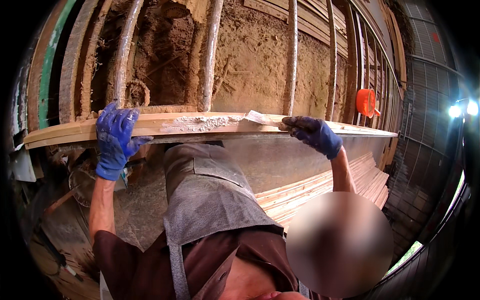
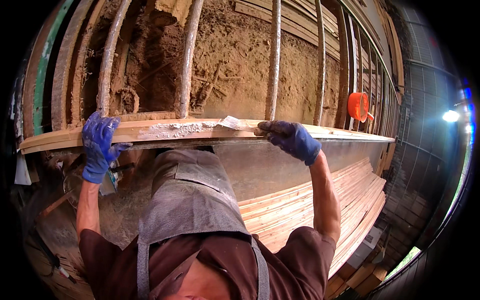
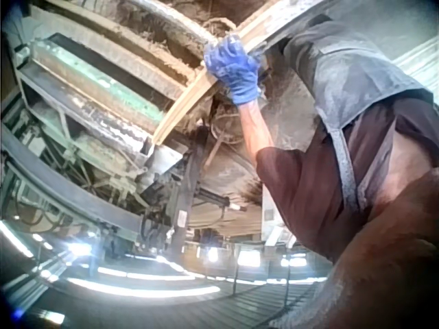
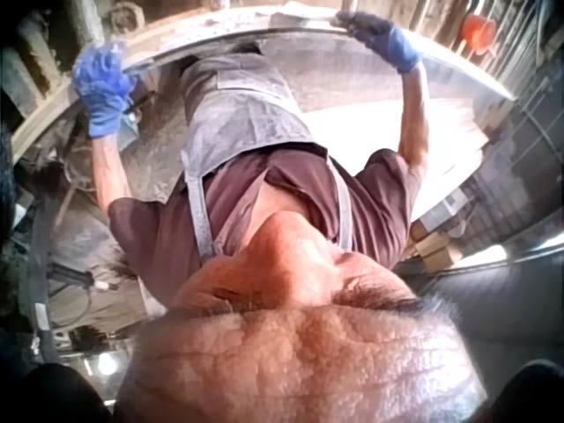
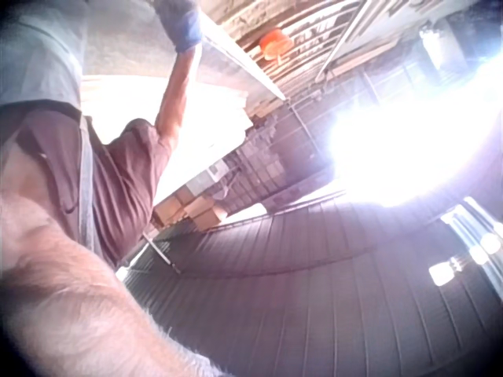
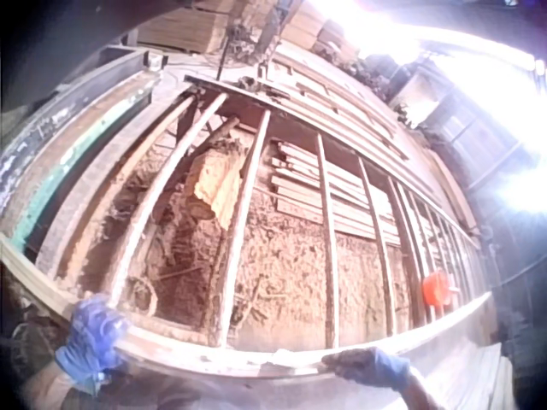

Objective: The person picks up a long wooden plank and places it on a metal rack. They then use a trowel to scoop a white substance from an orange bucket and spread it evenly along the length of the plank.

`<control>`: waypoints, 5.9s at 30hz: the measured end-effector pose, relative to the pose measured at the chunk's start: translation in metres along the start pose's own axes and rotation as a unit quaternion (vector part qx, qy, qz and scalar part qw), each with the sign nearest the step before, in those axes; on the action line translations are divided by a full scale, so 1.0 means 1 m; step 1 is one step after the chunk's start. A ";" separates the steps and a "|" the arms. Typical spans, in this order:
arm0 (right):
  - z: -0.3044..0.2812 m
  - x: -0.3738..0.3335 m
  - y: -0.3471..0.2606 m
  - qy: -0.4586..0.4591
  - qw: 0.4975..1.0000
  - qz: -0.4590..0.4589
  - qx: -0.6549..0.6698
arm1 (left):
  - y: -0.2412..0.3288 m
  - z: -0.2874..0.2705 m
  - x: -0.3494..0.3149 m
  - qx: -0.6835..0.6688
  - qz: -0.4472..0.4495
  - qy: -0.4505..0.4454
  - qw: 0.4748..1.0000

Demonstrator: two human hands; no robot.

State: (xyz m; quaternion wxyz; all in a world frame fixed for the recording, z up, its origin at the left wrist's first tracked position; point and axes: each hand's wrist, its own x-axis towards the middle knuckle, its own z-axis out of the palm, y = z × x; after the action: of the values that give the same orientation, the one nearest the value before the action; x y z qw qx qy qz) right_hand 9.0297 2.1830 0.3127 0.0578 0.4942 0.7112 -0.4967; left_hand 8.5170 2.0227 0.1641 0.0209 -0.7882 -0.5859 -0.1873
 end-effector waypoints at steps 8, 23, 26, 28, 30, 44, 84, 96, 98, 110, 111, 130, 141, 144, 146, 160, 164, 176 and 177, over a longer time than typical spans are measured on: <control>-0.026 -0.009 -0.034 0.136 0.984 0.043 -0.104 | 0.001 0.000 0.001 0.005 -0.004 0.002 1.000; 0.001 0.023 -0.094 -0.033 0.900 0.042 -0.432 | 0.004 -0.004 0.002 -0.001 -0.010 -0.001 1.000; -0.033 0.006 -0.078 0.011 0.820 0.192 -0.540 | 0.003 -0.001 0.002 -0.008 -0.018 -0.004 1.000; -0.034 0.000 -0.093 0.068 0.825 0.201 -0.524 | 0.003 0.000 0.003 0.001 -0.014 0.000 1.000; -0.025 0.001 -0.101 0.118 0.848 0.126 -0.501 | 0.003 -0.001 0.001 -0.001 -0.017 0.010 1.000; 0.007 0.015 -0.121 0.013 0.936 0.299 -0.184 | -0.001 -0.004 0.006 -0.039 -0.020 0.006 0.999; 0.134 -0.006 -0.117 0.190 0.921 -0.071 -0.331 | 0.000 -0.006 0.010 -0.055 -0.016 0.057 0.997; 0.147 -0.022 -0.114 0.276 0.899 -0.141 -0.311 | -0.001 -0.004 0.010 -0.046 0.010 0.074 0.996; 0.152 -0.014 -0.114 0.268 0.893 -0.156 -0.325 | -0.001 0.001 0.006 -0.054 -0.008 0.041 0.998; 0.138 -0.059 -0.068 0.352 0.895 -0.060 -0.267 | 0.001 -0.003 0.005 -0.046 -0.007 0.031 0.998; 0.140 -0.052 -0.075 0.351 0.889 -0.108 -0.274 | 0.001 -0.004 0.005 -0.043 -0.005 0.036 0.998; 0.133 -0.053 -0.084 0.346 0.886 -0.091 -0.295 | 0.002 -0.001 0.009 -0.021 0.020 0.082 0.996; 0.132 -0.062 -0.040 0.355 0.890 -0.023 -0.286 | 0.002 -0.002 0.010 -0.018 0.024 0.078 0.996; 0.130 -0.071 -0.047 0.375 0.892 -0.014 -0.252 | 0.000 0.003 0.005 -0.032 0.004 0.040 0.999; 0.131 -0.064 -0.062 0.386 0.883 -0.051 -0.261 | 0.000 0.002 0.005 -0.033 0.000 0.036 0.999; 0.114 -0.060 -0.074 0.382 0.886 -0.031 -0.262 | 0.001 0.005 -0.002 0.002 -0.001 0.053 0.999; 0.109 -0.014 -0.122 0.297 0.897 -0.073 -0.319 | 0.001 0.003 -0.002 -0.022 -0.009 0.044 0.999; 0.071 -0.016 -0.153 0.239 0.861 0.015 -0.449 | 0.000 0.004 0.001 -0.029 -0.010 0.056 0.998; 0.070 -0.015 -0.155 0.248 0.860 0.005 -0.446 | 0.001 0.005 0.002 -0.021 -0.006 0.073 0.997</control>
State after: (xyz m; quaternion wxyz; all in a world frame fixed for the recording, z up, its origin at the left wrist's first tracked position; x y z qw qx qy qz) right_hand 8.8912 2.1167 0.3866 0.0963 0.5255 0.8452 0.0131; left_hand 8.5196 2.0253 0.1602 0.0464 -0.7692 -0.5832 -0.2570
